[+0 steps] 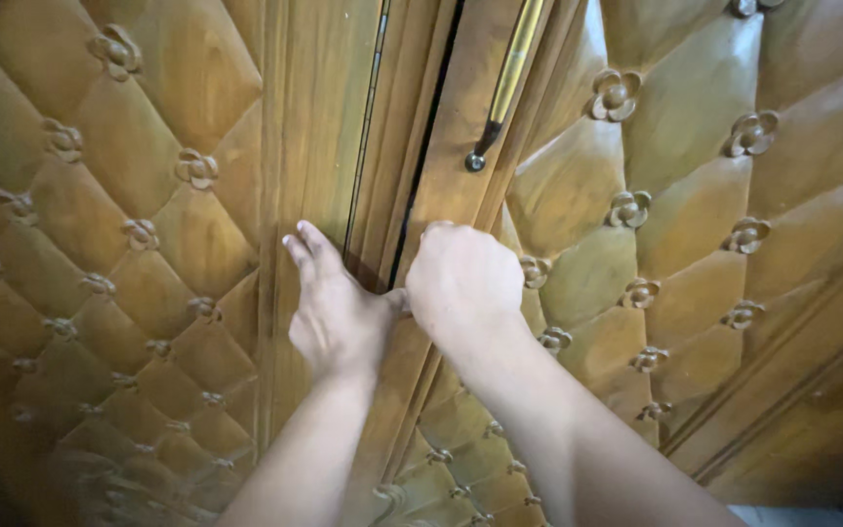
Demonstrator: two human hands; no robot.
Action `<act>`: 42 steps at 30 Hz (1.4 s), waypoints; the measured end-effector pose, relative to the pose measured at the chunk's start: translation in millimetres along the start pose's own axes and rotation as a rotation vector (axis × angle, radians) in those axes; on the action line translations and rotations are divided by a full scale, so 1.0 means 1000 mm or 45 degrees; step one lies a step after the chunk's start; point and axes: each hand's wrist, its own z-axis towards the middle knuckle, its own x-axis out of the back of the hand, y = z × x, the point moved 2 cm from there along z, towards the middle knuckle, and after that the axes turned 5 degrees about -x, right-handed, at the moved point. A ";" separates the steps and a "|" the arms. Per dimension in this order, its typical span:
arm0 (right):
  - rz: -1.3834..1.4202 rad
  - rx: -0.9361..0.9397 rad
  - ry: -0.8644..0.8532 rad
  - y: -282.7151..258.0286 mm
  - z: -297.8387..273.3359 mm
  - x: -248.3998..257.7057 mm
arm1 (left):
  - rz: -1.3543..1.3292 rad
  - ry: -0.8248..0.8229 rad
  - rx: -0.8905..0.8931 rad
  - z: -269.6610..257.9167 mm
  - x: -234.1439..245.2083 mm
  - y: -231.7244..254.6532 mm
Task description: The person removes jewelry from a plastic bag and places it into a red box, then closes the box and puts it into a drawer. They then pick up a watch from the drawer, close the drawer, and put the watch on their wrist.
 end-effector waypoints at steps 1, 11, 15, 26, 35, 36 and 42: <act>-0.004 -0.024 -0.015 -0.001 0.004 -0.001 | 0.010 0.015 -0.014 0.000 -0.003 0.001; 0.101 0.072 -0.097 0.011 0.043 -0.018 | 0.066 0.155 -0.134 0.006 -0.021 -0.003; 0.293 -0.074 -0.201 0.021 0.047 -0.024 | 0.087 0.129 -0.109 0.005 -0.024 -0.003; 0.356 -0.025 -0.338 0.018 0.051 -0.021 | 0.064 0.150 -0.033 0.009 -0.029 -0.004; 1.024 -0.548 -0.594 0.018 0.048 -0.015 | 0.052 0.100 -0.016 0.008 -0.024 -0.005; 0.960 -0.474 -0.584 0.015 0.047 -0.012 | 0.055 0.096 -0.001 0.009 -0.024 -0.004; 0.993 -0.543 -0.527 0.018 0.046 -0.013 | 0.046 0.149 0.003 0.009 -0.033 -0.010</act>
